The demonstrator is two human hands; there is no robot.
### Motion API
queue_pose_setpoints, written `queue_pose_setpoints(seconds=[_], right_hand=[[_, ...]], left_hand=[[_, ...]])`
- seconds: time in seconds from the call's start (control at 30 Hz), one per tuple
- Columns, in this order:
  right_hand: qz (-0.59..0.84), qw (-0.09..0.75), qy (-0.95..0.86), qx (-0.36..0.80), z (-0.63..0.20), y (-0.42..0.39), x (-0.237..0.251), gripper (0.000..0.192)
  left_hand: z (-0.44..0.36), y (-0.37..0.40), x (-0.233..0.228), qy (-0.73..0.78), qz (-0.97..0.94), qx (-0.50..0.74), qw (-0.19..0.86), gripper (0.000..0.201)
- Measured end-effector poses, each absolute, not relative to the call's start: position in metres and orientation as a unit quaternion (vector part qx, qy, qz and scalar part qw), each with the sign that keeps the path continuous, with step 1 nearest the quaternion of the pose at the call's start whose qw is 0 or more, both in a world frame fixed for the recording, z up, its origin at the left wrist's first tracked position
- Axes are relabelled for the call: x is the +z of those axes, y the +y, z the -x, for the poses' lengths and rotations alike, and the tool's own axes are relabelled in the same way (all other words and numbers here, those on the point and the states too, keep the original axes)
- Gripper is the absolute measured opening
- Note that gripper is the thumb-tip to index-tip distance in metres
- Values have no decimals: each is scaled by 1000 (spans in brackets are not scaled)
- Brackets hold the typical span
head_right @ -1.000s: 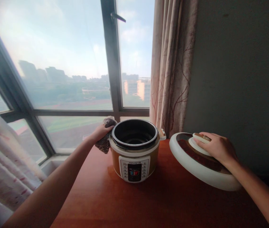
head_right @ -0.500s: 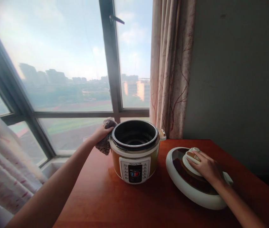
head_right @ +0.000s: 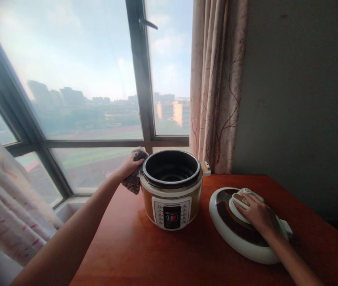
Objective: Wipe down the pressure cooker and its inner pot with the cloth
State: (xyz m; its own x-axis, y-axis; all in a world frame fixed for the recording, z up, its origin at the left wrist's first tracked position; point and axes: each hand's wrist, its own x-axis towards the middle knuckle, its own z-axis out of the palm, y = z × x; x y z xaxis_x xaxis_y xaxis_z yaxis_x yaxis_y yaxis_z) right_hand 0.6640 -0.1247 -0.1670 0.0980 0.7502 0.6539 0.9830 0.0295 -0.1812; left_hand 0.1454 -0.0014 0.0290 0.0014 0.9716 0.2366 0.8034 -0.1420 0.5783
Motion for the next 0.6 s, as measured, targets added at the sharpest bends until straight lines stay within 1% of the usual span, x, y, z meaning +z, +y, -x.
queue_pose_setpoints(seconds=[0.07,0.13,0.3,0.6], right_hand=[[662,323,-643,-207,-664,-123,-171,53],[649,336,-644,-226,-664,-121,-174,56],[643,335,-644,-244,-661,-121,-178,56],[646,350,-640,-227,-657,-124,-174,58]], left_hand=[[-145,-1,29,639,-693,302,141,42],[-145,-1,28,637,-693,306,142,40],[-145,-1,27,642,-685,313,143,37],[-145,-3,29,636,-684,325,149,36]])
